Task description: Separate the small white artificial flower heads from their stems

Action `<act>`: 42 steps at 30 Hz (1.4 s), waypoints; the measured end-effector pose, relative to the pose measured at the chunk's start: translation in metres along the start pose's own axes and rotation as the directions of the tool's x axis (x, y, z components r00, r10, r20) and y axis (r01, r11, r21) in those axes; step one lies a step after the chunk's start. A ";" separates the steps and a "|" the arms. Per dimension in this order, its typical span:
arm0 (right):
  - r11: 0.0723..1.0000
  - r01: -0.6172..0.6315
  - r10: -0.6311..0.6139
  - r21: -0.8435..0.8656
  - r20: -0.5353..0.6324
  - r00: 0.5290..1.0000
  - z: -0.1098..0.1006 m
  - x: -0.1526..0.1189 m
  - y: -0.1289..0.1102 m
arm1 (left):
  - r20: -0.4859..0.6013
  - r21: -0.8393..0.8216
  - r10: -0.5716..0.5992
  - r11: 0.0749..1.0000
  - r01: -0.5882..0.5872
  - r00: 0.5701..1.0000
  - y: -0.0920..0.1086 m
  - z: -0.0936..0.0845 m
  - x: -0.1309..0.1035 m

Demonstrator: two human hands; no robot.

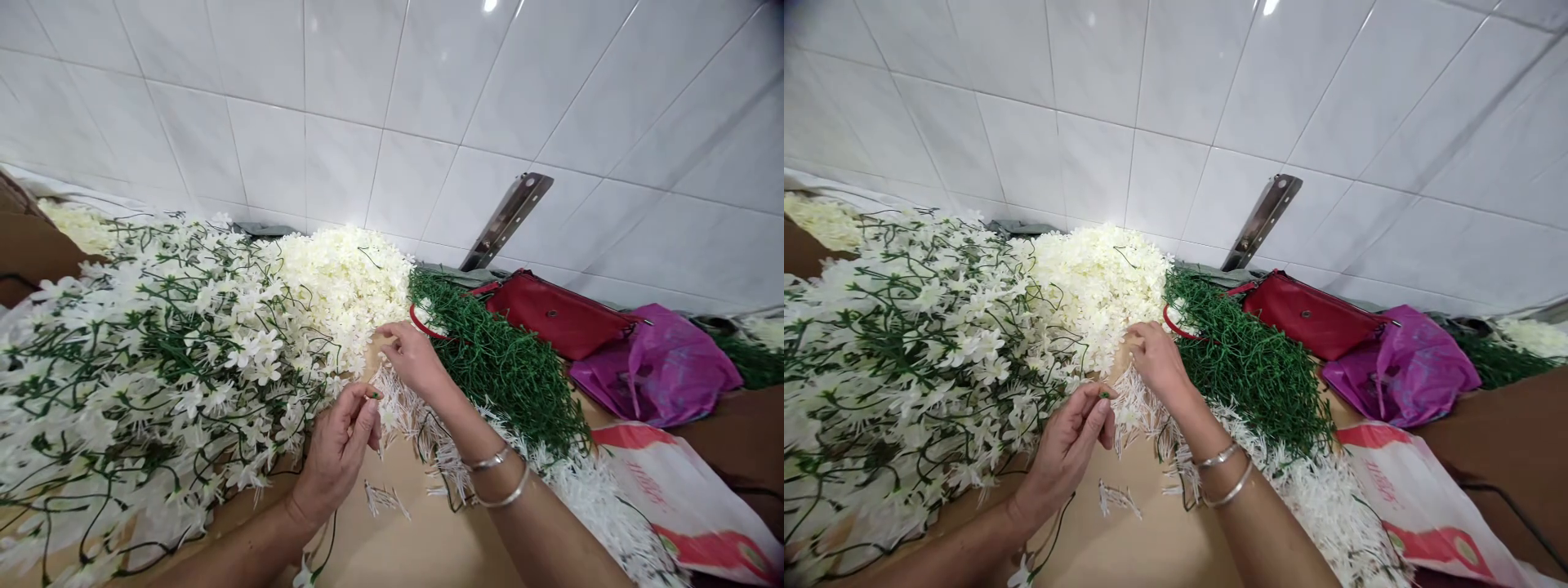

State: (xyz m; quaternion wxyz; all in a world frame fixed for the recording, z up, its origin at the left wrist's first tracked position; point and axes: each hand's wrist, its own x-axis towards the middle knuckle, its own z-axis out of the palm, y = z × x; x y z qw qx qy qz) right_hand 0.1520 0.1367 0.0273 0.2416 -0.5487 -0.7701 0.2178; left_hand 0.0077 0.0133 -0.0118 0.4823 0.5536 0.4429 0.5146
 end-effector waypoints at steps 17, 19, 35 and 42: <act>0.966 0.071 0.005 -0.248 0.293 0.956 -0.034 -0.066 -0.013 | -0.033 -0.235 -0.026 0.972 0.017 0.999 0.005 0.002 0.006; 0.994 0.047 -0.031 -0.103 0.147 0.989 -0.038 -0.078 -0.002 | -0.035 -0.267 -0.069 0.962 0.057 0.997 0.012 0.003 0.007; 0.473 -0.193 0.148 0.860 0.138 0.979 -0.033 -0.125 -0.005 | 0.042 -0.173 -0.183 0.967 0.187 0.982 0.051 0.031 0.014; 0.240 -0.297 0.247 0.924 0.238 0.939 -0.024 -0.127 0.000 | -0.002 -0.138 -0.212 0.968 0.210 0.977 0.044 0.030 0.004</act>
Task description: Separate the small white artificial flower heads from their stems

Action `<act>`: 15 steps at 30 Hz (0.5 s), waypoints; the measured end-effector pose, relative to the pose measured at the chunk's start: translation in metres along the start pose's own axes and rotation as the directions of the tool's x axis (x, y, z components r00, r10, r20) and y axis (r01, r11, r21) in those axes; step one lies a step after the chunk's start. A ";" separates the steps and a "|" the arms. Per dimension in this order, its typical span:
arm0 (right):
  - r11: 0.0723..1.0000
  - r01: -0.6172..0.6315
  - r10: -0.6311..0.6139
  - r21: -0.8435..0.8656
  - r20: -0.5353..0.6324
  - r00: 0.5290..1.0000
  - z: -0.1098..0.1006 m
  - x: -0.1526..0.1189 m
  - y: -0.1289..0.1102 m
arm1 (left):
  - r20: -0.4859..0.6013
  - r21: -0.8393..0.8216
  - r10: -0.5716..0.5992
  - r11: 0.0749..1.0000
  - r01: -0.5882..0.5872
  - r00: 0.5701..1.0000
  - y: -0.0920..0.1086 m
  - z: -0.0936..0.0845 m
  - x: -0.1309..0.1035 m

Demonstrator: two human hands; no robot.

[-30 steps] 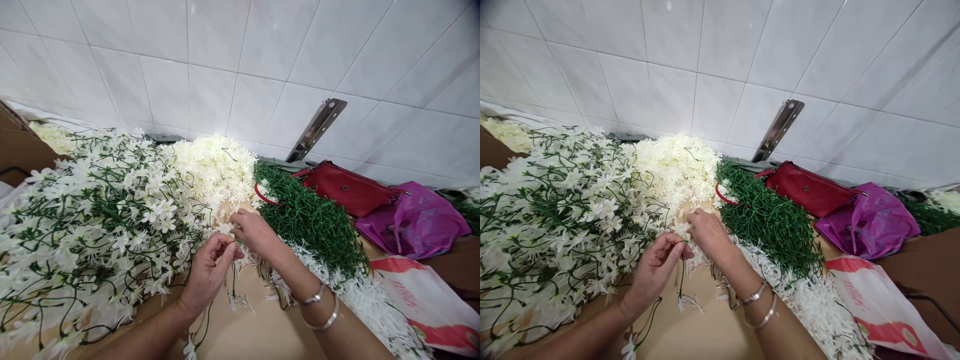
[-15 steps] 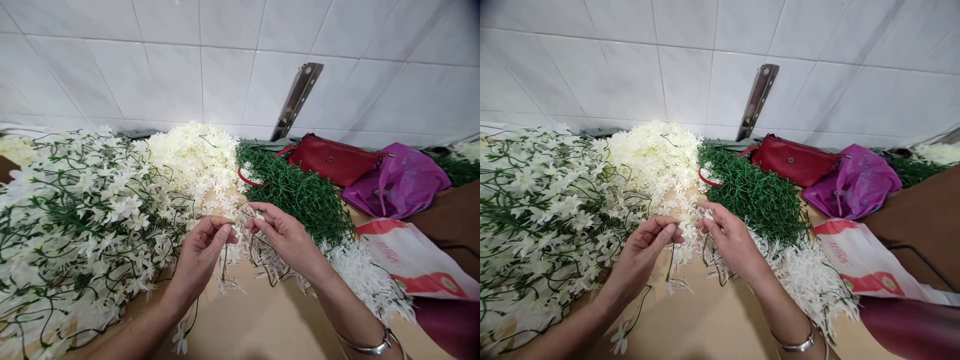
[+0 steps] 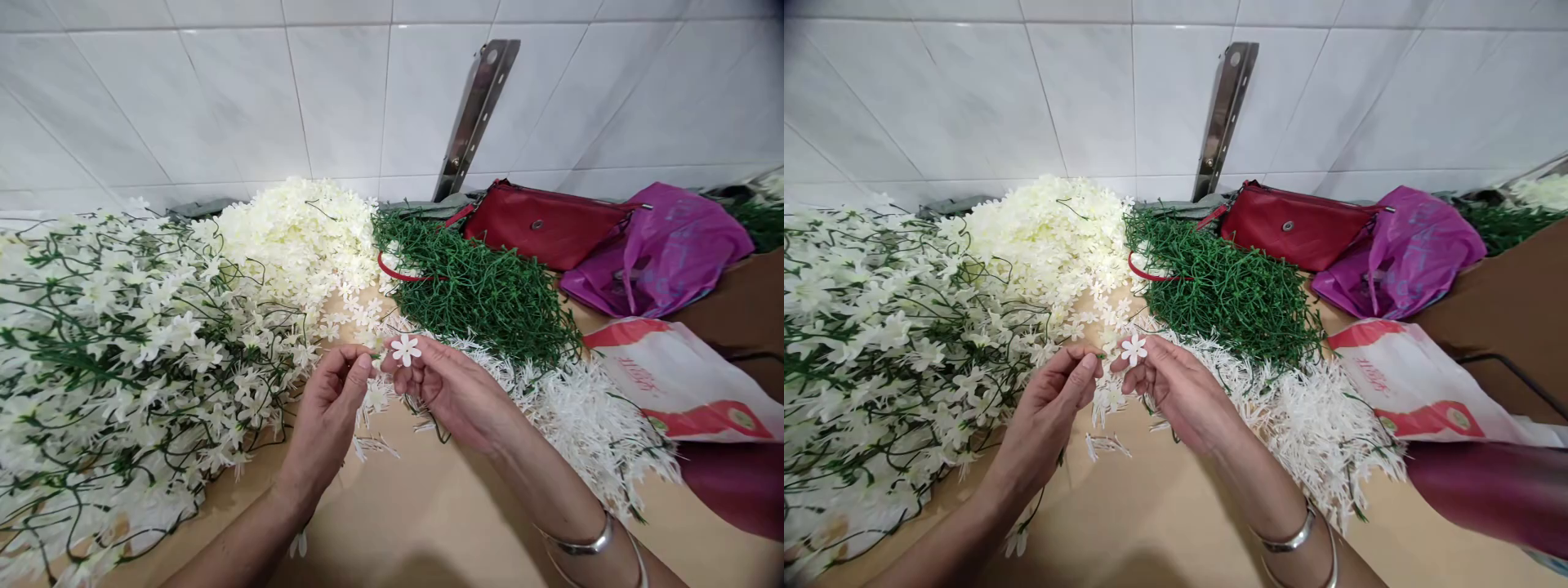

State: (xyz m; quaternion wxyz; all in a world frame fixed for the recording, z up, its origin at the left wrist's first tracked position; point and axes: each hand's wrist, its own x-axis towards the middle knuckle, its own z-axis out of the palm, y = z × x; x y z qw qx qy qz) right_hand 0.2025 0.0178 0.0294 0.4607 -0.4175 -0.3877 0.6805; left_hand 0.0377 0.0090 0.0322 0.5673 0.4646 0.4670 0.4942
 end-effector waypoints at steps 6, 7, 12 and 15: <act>0.988 0.059 -0.067 -0.144 -0.048 0.997 -0.010 0.002 -0.003 | -0.095 0.024 -0.046 0.999 0.049 0.994 -0.005 -0.012 -0.006; 0.974 0.076 -0.091 -0.213 -0.064 0.994 -0.011 0.002 -0.002 | -0.091 0.025 -0.048 0.998 0.051 0.995 -0.007 -0.013 -0.006; 0.886 0.158 -0.228 -0.436 -0.114 0.967 -0.011 0.002 0.006 | -0.049 0.005 -0.055 0.998 0.056 0.997 -0.017 -0.011 -0.008; 0.824 0.139 -0.287 -0.550 -0.192 0.939 -0.010 0.000 0.008 | -0.032 0.020 -0.059 0.998 0.059 0.998 -0.019 -0.009 -0.008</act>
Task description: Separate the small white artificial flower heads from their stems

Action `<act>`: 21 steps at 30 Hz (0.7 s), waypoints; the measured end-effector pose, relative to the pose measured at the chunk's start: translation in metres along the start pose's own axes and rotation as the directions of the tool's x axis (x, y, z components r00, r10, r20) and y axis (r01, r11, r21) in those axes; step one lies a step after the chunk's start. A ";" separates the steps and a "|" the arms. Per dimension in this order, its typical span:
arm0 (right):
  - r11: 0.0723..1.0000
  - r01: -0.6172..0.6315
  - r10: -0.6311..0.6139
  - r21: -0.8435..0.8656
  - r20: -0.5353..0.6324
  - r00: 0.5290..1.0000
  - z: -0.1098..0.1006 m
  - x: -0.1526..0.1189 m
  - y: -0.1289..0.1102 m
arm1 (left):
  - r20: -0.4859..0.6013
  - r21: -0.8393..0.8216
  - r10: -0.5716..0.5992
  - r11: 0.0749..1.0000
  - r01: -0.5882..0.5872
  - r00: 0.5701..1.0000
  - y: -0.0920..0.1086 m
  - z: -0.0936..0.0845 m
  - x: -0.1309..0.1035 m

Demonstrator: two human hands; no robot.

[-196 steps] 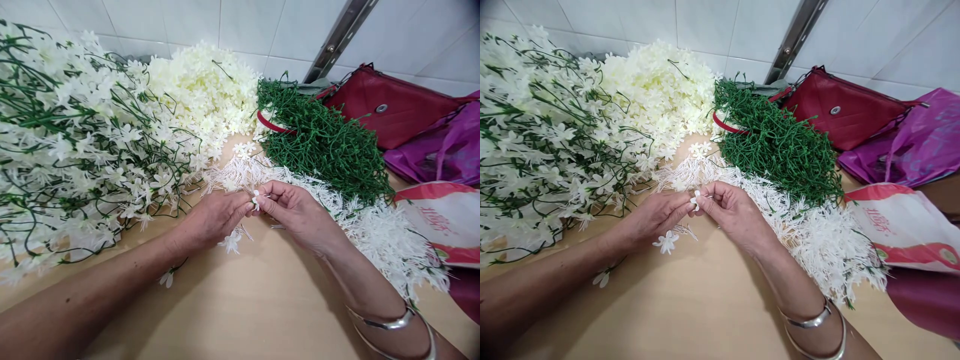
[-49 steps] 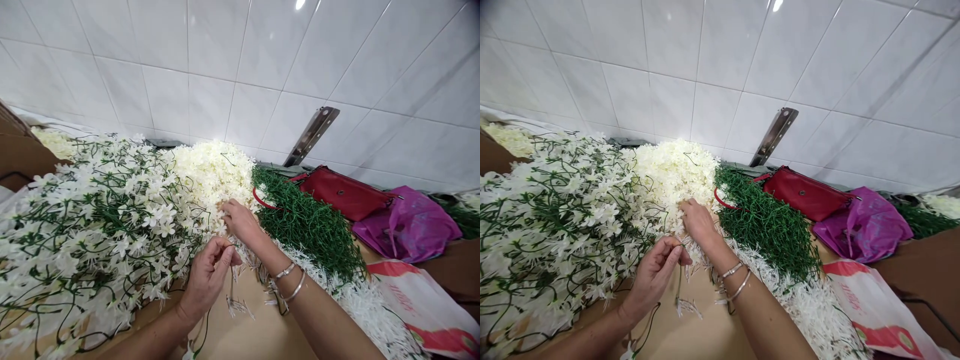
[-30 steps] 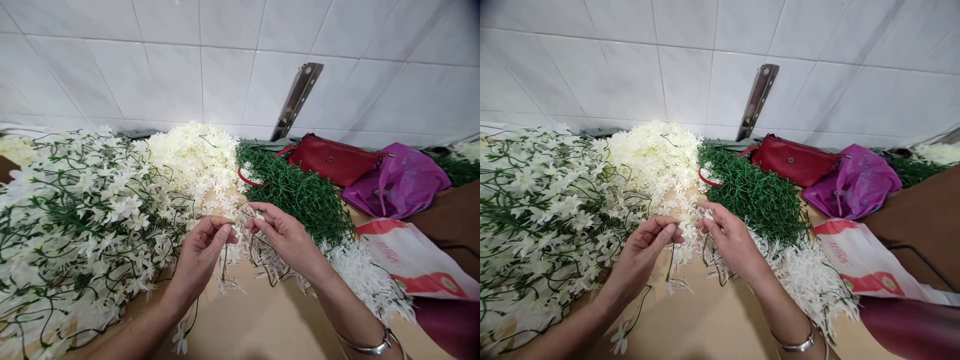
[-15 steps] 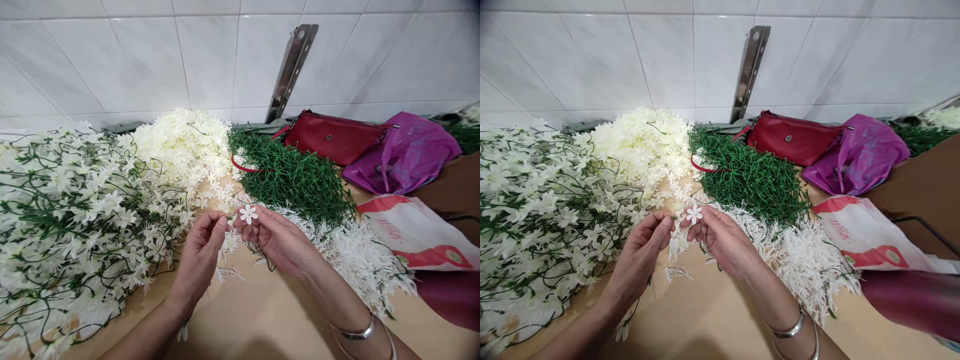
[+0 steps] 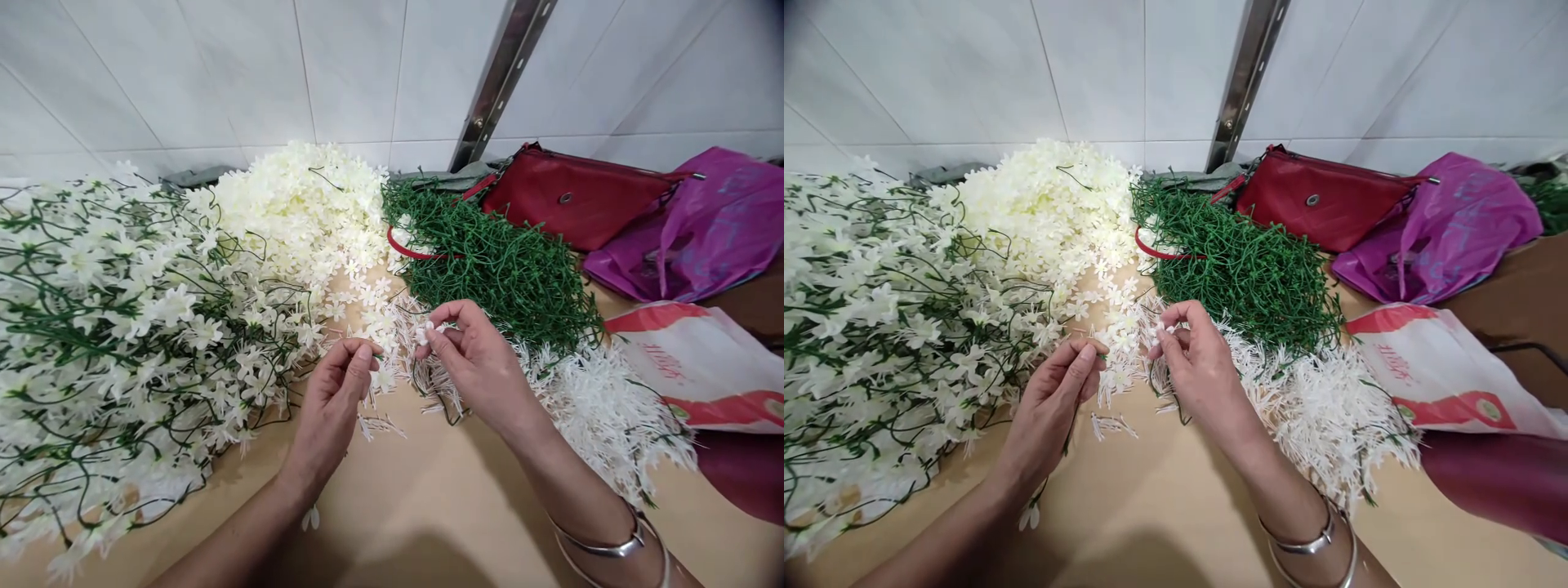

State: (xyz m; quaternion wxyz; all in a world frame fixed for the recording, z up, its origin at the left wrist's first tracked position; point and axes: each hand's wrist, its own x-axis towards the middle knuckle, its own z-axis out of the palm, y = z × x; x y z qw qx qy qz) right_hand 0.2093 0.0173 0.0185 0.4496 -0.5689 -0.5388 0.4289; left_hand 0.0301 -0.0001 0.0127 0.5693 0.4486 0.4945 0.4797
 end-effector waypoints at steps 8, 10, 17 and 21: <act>0.924 0.280 -0.298 -0.261 -0.034 0.954 0.002 -0.004 -0.010 | 0.080 0.171 0.039 0.984 -0.052 0.996 -0.002 0.001 -0.002; 0.922 0.294 -0.309 -0.251 -0.020 0.951 0.005 -0.006 -0.011 | 0.076 0.219 0.029 0.975 -0.045 0.997 -0.003 0.000 -0.002; 0.933 0.332 -0.326 -0.140 0.066 0.943 0.014 -0.011 -0.009 | 0.165 0.163 0.032 0.985 -0.060 0.986 -0.005 0.000 -0.003; 0.959 0.270 -0.268 -0.087 0.032 0.963 0.015 -0.012 -0.008 | 0.168 0.077 -0.037 0.997 0.024 0.985 -0.008 0.002 0.000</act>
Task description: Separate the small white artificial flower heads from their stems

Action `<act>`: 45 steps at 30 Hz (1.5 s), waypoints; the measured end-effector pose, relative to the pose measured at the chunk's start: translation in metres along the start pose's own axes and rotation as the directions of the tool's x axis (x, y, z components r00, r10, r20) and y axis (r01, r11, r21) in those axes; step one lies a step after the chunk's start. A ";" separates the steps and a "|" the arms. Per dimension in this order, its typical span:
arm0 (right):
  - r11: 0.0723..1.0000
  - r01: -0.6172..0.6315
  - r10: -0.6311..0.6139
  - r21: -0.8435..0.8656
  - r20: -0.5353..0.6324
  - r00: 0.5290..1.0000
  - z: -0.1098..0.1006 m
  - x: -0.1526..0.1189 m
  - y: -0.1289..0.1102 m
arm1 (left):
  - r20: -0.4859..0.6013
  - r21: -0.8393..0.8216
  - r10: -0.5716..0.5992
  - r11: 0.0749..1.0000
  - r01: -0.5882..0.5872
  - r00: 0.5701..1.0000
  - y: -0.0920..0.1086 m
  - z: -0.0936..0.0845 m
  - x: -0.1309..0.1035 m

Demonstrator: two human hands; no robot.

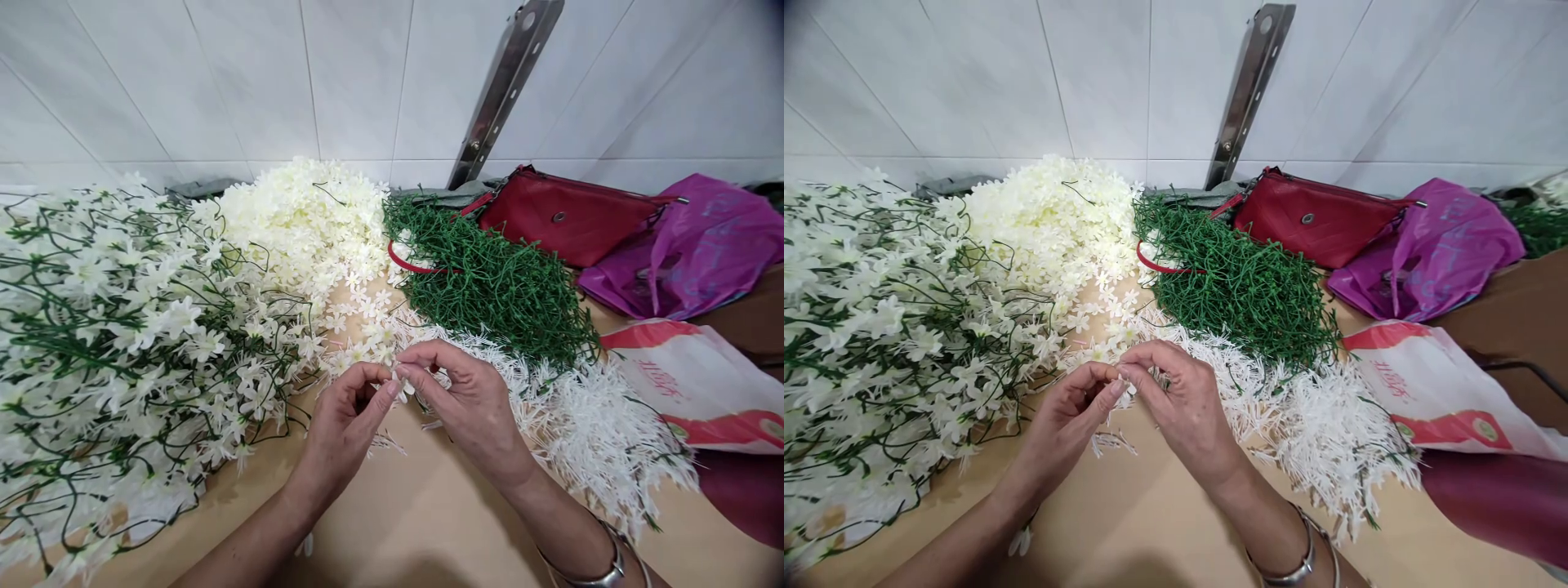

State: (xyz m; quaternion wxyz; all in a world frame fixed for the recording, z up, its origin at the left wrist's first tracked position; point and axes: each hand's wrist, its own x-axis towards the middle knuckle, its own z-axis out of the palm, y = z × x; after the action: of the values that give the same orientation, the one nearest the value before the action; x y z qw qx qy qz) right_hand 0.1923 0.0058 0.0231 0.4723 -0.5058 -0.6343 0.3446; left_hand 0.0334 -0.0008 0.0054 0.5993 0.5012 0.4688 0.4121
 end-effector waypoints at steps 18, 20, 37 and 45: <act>0.739 0.170 -0.140 -0.652 0.098 0.985 0.001 0.011 0.034 | -0.001 -0.224 -0.003 0.974 0.003 1.000 -0.005 -0.002 -0.004; 0.796 0.158 -0.168 -0.585 0.038 0.985 -0.001 0.011 0.034 | -0.009 -0.218 0.009 0.976 -0.011 1.000 -0.005 -0.003 -0.003; 0.951 0.244 -0.250 -0.190 -0.008 0.968 0.003 0.005 0.009 | -0.193 -0.338 0.029 0.936 -0.094 0.981 -0.006 -0.003 0.007; 0.927 0.287 -0.278 -0.239 0.075 0.958 0.005 0.002 0.002 | -0.181 -0.317 0.033 0.944 -0.090 0.983 -0.004 -0.002 0.004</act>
State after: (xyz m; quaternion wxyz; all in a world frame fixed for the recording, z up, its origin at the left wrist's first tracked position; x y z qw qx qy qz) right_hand 0.1880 0.0087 0.0201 0.4374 -0.4573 -0.7478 0.2012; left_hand 0.0326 0.0028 0.0006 0.6172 0.3728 0.4293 0.5438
